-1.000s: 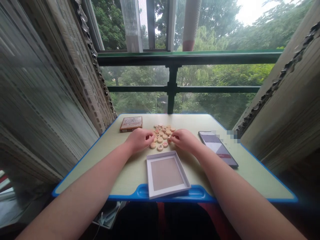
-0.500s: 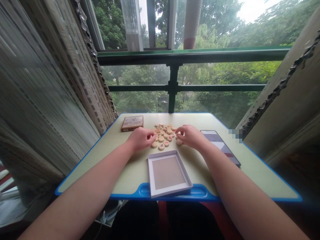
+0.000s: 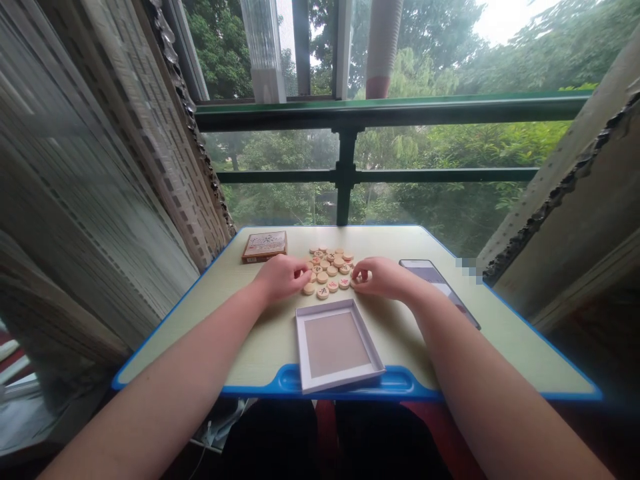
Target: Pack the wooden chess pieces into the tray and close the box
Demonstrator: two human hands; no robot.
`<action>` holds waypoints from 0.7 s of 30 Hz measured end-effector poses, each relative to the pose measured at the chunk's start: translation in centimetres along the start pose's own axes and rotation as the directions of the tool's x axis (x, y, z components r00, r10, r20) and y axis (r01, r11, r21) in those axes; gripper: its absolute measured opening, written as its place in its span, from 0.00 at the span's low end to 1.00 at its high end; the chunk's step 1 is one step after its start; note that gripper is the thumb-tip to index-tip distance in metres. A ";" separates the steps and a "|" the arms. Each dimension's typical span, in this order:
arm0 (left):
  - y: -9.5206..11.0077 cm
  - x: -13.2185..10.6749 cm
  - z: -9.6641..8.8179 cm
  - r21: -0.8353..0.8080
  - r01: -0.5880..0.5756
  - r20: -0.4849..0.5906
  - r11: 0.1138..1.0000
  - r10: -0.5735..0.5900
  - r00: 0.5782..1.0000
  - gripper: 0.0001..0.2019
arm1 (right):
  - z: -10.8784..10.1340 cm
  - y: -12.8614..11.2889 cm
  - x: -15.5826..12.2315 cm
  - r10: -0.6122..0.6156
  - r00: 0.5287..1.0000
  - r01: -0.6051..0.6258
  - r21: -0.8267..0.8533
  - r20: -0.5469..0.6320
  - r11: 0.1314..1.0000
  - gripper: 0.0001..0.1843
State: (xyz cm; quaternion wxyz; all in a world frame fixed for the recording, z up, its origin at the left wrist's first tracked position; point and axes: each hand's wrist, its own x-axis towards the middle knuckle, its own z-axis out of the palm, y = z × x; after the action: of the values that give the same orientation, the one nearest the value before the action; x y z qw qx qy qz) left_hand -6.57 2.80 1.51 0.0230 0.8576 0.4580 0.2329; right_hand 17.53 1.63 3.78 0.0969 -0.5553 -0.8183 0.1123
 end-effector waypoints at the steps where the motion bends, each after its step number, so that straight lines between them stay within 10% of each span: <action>1: 0.0 0.0 0.0 0.004 0.000 0.001 1.000 0.000 1.000 0.13 | 0.0 0.0 0.0 -0.009 1.000 0.010 0.008 -0.006 1.000 0.09; 21: 0.0 0.0 -0.2 0.002 0.020 0.021 1.000 -0.020 1.000 0.14 | 0.2 0.8 0.8 0.066 0.989 -0.069 -0.019 -0.134 0.997 0.11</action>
State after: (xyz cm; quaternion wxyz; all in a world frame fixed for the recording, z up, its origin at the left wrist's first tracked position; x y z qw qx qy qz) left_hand -6.67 2.77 1.64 0.0293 0.8553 0.4666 0.2232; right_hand 17.95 2.64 3.38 0.1412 -0.5901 -0.7920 0.0686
